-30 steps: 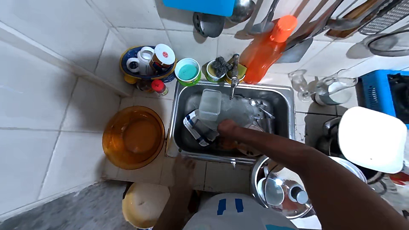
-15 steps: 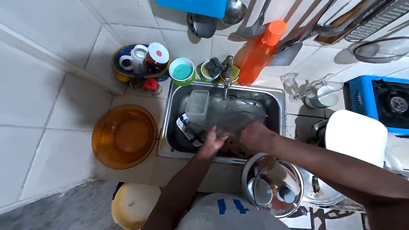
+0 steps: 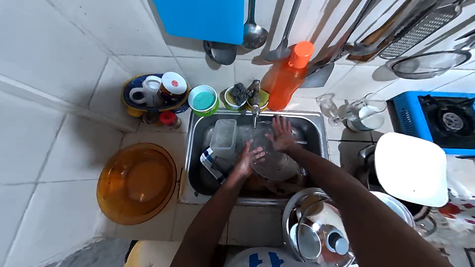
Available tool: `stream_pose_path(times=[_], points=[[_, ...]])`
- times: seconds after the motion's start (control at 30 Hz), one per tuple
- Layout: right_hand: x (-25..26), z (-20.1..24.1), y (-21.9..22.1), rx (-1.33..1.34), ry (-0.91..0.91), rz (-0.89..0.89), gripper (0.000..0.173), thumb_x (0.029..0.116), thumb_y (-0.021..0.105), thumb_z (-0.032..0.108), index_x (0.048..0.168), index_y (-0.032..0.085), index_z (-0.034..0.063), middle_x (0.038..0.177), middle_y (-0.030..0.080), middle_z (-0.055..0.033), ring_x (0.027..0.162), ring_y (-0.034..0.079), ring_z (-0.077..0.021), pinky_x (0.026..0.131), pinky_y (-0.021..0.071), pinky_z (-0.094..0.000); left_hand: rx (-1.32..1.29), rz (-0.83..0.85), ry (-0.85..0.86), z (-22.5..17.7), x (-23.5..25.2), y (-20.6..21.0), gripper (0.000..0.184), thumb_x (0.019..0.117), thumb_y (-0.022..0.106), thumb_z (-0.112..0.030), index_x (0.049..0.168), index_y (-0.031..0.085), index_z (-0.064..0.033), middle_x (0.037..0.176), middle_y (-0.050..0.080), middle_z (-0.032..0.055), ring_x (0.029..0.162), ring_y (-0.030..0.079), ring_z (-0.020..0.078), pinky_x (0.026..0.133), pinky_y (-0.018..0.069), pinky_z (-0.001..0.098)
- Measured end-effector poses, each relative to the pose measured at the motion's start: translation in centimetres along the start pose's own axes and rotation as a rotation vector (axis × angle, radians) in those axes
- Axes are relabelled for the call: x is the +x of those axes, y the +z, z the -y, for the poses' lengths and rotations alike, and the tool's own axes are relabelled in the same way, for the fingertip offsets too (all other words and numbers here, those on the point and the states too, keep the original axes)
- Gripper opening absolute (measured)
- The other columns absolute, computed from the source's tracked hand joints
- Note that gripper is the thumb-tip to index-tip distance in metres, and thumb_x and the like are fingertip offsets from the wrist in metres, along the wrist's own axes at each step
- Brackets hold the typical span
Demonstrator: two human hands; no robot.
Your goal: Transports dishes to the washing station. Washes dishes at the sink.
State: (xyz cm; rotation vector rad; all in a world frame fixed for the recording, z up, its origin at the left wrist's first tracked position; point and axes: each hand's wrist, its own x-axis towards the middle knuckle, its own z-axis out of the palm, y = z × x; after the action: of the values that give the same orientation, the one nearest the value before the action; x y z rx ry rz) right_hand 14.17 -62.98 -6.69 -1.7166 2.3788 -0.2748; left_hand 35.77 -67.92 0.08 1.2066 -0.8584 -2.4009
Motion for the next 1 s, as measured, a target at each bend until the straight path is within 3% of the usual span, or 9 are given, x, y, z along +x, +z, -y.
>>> stream_pose_path(times=[0.1,0.23,0.3,0.4,0.5,0.6,0.7,0.83,1.0], points=[[1.8,5.4,0.6,0.117,-0.032,-0.031,0.08,0.1065,0.036,0.048,0.162,0.013,-0.0039,0.172,0.002,-0.0215,0.159,-0.001,-0.041,0.128,0.0026,-0.059,0.028,0.019,-0.006,0.1,1.3,-1.1,0.056,0.1126,0.02,-0.047,0.157,0.032,-0.014,0.124,0.065,0.0185,0.099,0.069,0.0264,0.085,0.0584,0.0405],[-0.3,11.3,0.5,0.244,-0.152,0.057,0.069,0.1087,0.033,0.039,0.161,0.02,-0.0037,0.17,0.017,-0.0237,0.159,0.015,-0.0373,0.13,0.0127,-0.0519,-0.123,0.005,0.038,0.3,2.9,-2.2,0.06,0.1103,0.023,-0.053,0.135,0.054,-0.0082,0.113,0.069,0.0117,0.102,0.067,0.022,0.088,0.0574,0.0421],[-2.0,11.2,1.2,0.262,-0.348,0.029,0.064,0.1088,0.031,0.035,0.159,0.029,-0.0046,0.168,0.024,-0.0226,0.159,0.018,-0.0323,0.13,0.0132,-0.0484,-0.198,-0.019,0.068,0.0,3.0,-2.1,0.058,0.1106,0.024,-0.052,0.138,0.055,-0.0105,0.114,0.07,0.0092,0.103,0.068,0.0192,0.089,0.0577,0.0397],[-4.2,8.2,-1.5,0.217,-0.639,0.322,0.064,0.1104,0.037,0.038,0.161,0.026,0.0005,0.17,0.022,-0.0166,0.16,0.015,-0.0276,0.131,0.008,-0.0466,-0.234,-0.036,0.089,-0.3,3.0,-2.5,0.056,0.1107,0.019,-0.053,0.145,0.047,-0.0187,0.107,0.069,0.0064,0.091,0.068,0.0164,0.079,0.0584,0.035],[-5.0,2.4,-3.2,0.077,-0.855,0.48,0.074,0.1037,0.055,0.041,0.161,0.029,0.0029,0.17,0.023,-0.0165,0.158,0.018,-0.0339,0.129,0.0107,-0.053,-0.202,-0.046,0.09,-0.7,2.9,-3.1,0.058,0.1105,0.021,-0.054,0.159,0.031,-0.0234,0.124,0.068,0.0143,0.098,0.071,0.0255,0.084,0.0597,0.0406],[-4.6,-2.5,-5.0,0.022,-0.606,0.537,0.075,0.0992,0.066,0.039,0.161,0.034,0.0108,0.169,0.029,-0.0096,0.158,0.02,-0.0325,0.129,0.0136,-0.0532,-0.188,-0.048,0.12,-1.0,3.1,-3.5,0.058,0.1112,0.022,-0.051,0.16,0.028,-0.0208,0.128,0.065,0.0183,0.101,0.071,0.0292,0.087,0.059,0.0435],[-2.7,-4.6,-4.2,-0.109,-0.412,0.375,0.074,0.1026,0.053,0.049,0.163,0.03,0.0131,0.171,0.022,-0.0086,0.16,0.012,-0.0352,0.129,0.0068,-0.0578,-0.188,-0.032,0.124,-0.9,3.2,-3.7,0.057,0.1112,0.023,-0.051,0.16,0.027,-0.0217,0.128,0.065,0.0182,0.099,0.071,0.0286,0.085,0.0599,0.0423],[-1.6,-2.0,0.2,-0.125,-0.251,0.025,0.093,0.1019,0.03,0.068,0.161,0.022,-0.0033,0.17,0.017,-0.022,0.159,0.011,-0.0406,0.126,0.0065,-0.0646,-0.217,-0.028,0.105,-0.6,3.3,-3.0,0.057,0.1108,0.022,-0.052,0.159,0.028,-0.0227,0.125,0.065,0.0175,0.098,0.07,0.0288,0.084,0.0593,0.0434],[-2.2,2.4,1.4,0.066,-0.278,0.103,0.089,0.1029,0.035,0.064,0.162,0.023,-0.0019,0.171,0.014,-0.0218,0.159,0.007,-0.0406,0.128,0.0066,-0.0584,-0.234,-0.035,0.078,0.2,3.9,-2.8,0.056,0.111,0.024,-0.051,0.157,0.032,-0.0213,0.125,0.066,0.0173,0.097,0.071,0.0296,0.082,0.0604,0.043]])
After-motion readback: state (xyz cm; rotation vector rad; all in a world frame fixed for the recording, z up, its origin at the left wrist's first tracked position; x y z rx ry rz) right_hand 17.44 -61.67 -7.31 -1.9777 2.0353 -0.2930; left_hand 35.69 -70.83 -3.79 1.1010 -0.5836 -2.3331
